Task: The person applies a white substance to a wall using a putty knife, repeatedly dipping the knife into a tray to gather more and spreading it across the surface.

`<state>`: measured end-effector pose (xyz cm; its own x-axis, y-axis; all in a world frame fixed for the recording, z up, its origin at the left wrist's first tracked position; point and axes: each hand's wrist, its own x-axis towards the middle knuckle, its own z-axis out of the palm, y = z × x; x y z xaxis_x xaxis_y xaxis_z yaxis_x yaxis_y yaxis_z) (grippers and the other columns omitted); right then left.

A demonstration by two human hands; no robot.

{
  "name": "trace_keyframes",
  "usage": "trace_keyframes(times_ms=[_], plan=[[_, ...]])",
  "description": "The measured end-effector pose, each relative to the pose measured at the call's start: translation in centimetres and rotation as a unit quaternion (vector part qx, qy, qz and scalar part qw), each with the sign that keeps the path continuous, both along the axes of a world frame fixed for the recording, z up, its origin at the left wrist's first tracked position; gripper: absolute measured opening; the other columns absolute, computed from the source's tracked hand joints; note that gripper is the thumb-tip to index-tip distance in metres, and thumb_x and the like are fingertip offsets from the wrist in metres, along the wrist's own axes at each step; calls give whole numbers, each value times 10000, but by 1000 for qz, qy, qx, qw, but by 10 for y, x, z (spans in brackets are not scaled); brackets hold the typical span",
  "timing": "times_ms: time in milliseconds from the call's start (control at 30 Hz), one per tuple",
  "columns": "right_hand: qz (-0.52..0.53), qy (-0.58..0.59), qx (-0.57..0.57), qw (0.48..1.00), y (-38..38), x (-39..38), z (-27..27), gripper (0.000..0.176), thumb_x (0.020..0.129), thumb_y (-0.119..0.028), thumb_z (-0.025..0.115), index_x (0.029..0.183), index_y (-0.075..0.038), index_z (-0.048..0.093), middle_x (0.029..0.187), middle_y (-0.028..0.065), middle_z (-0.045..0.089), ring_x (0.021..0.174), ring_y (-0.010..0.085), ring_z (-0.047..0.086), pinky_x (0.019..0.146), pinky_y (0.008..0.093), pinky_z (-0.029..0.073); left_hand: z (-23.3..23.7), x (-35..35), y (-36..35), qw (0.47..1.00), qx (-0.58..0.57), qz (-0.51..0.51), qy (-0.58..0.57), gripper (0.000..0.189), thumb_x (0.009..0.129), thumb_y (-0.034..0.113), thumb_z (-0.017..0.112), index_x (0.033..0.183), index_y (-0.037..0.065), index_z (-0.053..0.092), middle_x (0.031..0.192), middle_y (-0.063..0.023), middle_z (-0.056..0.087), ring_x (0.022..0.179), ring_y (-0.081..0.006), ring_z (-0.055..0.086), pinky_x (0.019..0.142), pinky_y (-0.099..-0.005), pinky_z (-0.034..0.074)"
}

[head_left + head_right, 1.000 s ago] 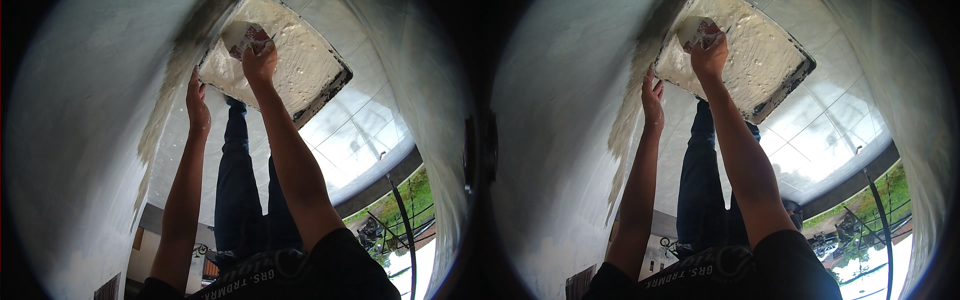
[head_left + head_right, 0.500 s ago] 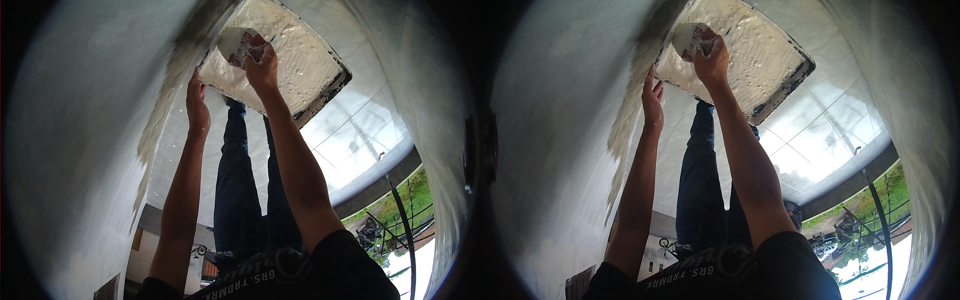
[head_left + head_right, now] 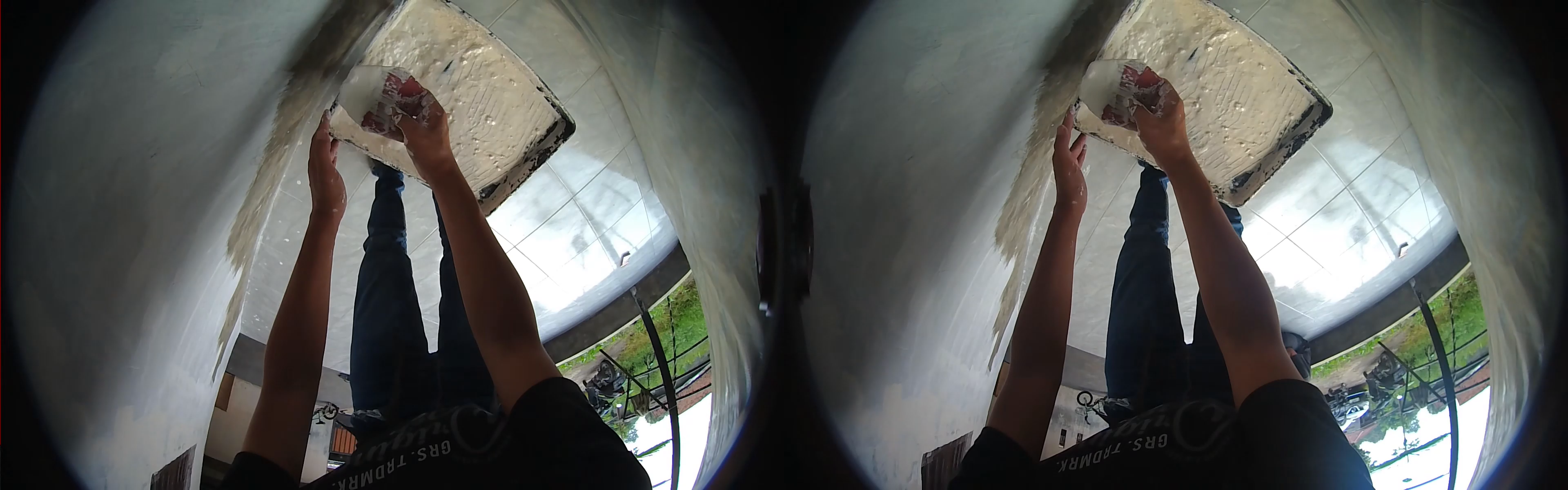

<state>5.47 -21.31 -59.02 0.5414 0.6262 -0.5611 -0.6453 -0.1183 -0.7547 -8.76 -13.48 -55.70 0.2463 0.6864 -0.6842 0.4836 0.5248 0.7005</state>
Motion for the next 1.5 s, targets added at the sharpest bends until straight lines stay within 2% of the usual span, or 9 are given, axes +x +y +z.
trace_keyframes(times_ms=[67,233,300,567,800,933,1033,1167,1500], plan=[[-73,160,141,974,-3,-3,11,383,820,37,592,1201,14,551,1091,123,648,958,221,657,824,357,560,9,-1,1,1000,0,-5,-5,705,974,595,272,1522,151,260,1583,-76,236,1402,-385,285,1154,-495,114],[-82,208,143,964,-18,11,75,416,823,20,626,1229,-20,549,1123,110,632,1022,237,634,904,414,546,37,2,0,998,52,-5,-24,701,983,592,251,1527,150,238,1601,-85,174,1479,-304,109,1165,-487,21],[-79,216,177,957,-23,22,107,312,839,-3,622,1136,-94,594,1022,24,633,941,174,636,809,354,558,59,11,6,995,80,-5,-53,699,987,584,249,1524,138,241,1599,-84,181,1483,-266,111,1167,-479,17],[-17,172,267,948,-47,48,243,372,833,-1,624,1187,-100,563,1025,40,654,968,159,647,773,322,546,243,22,-13,946,280,-54,-155,658,991,487,290,1506,79,255,1576,-144,208,1466,-304,159,1165,-480,87],[-15,127,344,930,-71,24,337,409,837,29,612,1224,-76,533,1028,39,642,955,158,646,767,322,562,383,-17,-33,838,486,-94,-228,623,994,401,326,1489,28,267,1555,-197,231,1451,-337,202,1163,-480,149],[-49,90,354,930,-74,-13,387,364,834,-15,603,1192,-60,553,1004,49,661,922,183,668,799,375,585,431,-54,-41,779,560,-127,-254,604,996,352,346,1480,-2,274,1544,-227,245,1442,-356,226,1162,-481,184],[-55,98,362,925,-79,-44,412,420,837,-3,614,1245,-64,542,1088,59,643,982,169,648,747,348,581,455,-84,-44,754,585,-134,-267,595,996,328,357,1475,-17,277,1538,-242,252,1438,-366,238,1161,-481,202],[-62,65,383,919,-80,-79,442,372,839,-31,600,1208,-66,563,1006,41,664,933,160,658,756,323,560,497,-111,-42,706,642,-178,-241,592,971,302,387,1469,-7,304,1530,-234,280,1439,-372,236,1162,-492,189],[-130,-26,428,894,-65,-78,529,226,833,-18,619,1055,-54,625,938,33,672,803,141,644,730,322,559,566,-96,-16,624,718,-227,-208,613,952,353,414,1452,3,355,1518,-201,331,1435,-356,259,1165,-509,152]])
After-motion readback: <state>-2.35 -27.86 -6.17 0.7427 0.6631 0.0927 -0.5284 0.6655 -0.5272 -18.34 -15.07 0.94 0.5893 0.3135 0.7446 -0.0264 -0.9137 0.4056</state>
